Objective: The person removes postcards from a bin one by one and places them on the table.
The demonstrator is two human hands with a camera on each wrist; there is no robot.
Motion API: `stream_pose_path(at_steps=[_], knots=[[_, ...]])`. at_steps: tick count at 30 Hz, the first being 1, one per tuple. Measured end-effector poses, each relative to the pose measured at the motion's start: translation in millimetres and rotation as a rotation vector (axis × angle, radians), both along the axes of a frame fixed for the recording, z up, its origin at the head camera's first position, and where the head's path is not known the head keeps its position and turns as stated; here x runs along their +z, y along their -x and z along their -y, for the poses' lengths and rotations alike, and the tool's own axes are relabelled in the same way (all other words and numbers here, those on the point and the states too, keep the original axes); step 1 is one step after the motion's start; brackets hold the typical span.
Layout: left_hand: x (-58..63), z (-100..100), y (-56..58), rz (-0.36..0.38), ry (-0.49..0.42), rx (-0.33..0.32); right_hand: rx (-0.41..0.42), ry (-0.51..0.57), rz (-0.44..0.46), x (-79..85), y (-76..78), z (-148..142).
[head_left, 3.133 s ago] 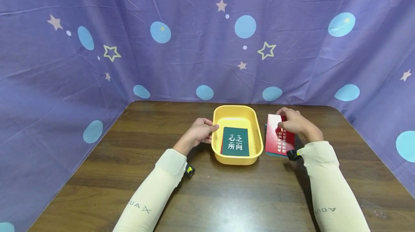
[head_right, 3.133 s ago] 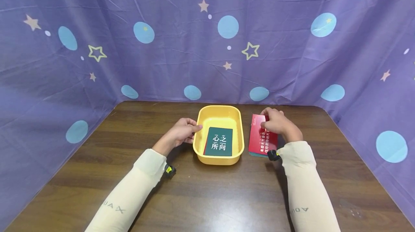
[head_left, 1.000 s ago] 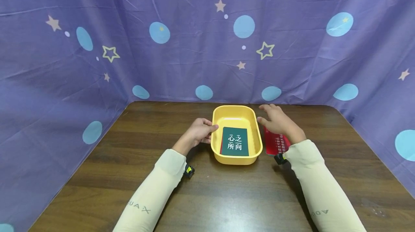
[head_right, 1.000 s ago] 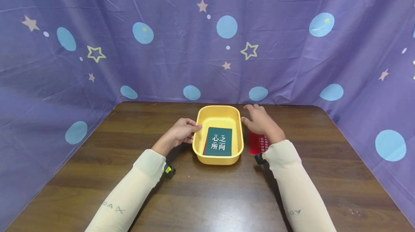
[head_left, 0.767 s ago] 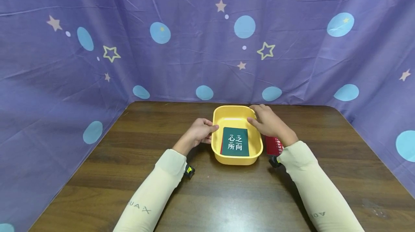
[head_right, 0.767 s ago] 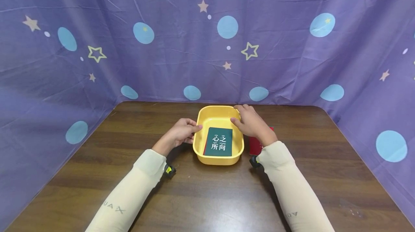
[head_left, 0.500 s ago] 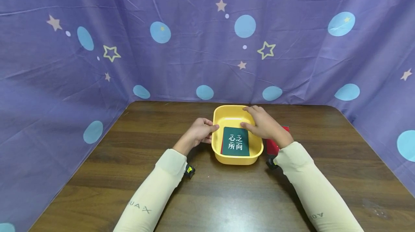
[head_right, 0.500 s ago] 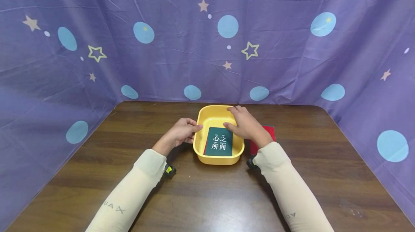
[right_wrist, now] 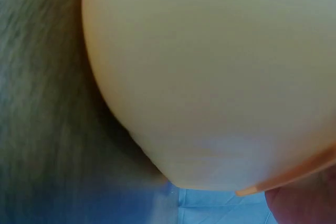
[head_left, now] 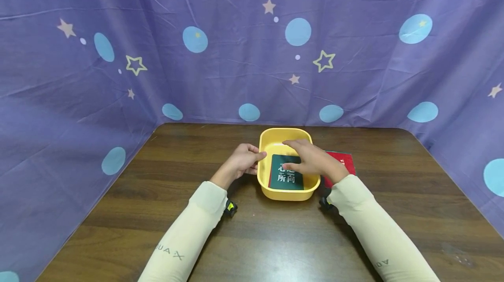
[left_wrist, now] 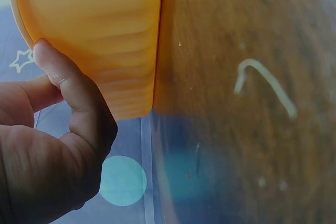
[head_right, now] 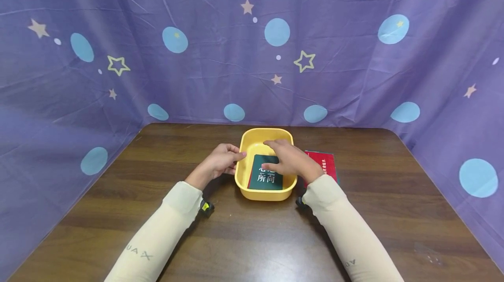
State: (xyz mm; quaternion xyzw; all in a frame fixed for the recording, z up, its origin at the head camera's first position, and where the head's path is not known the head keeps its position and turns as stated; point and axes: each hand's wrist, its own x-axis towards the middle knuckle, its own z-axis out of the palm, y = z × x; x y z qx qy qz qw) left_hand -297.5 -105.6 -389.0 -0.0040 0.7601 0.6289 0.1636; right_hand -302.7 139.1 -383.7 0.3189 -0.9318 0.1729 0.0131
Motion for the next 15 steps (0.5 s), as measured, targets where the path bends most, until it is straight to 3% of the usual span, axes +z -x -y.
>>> stream_pose_path(at_steps=[4,15], knots=[[0.2,-1.2,0.2,0.005,-0.004,-0.005,-0.023,-0.062,0.024,-0.1,-2.2,2.1],[1.2,0.9,-1.0,0.004,0.000,0.005,-0.010,-0.222,-0.032,-3.1,-4.5,8.8]])
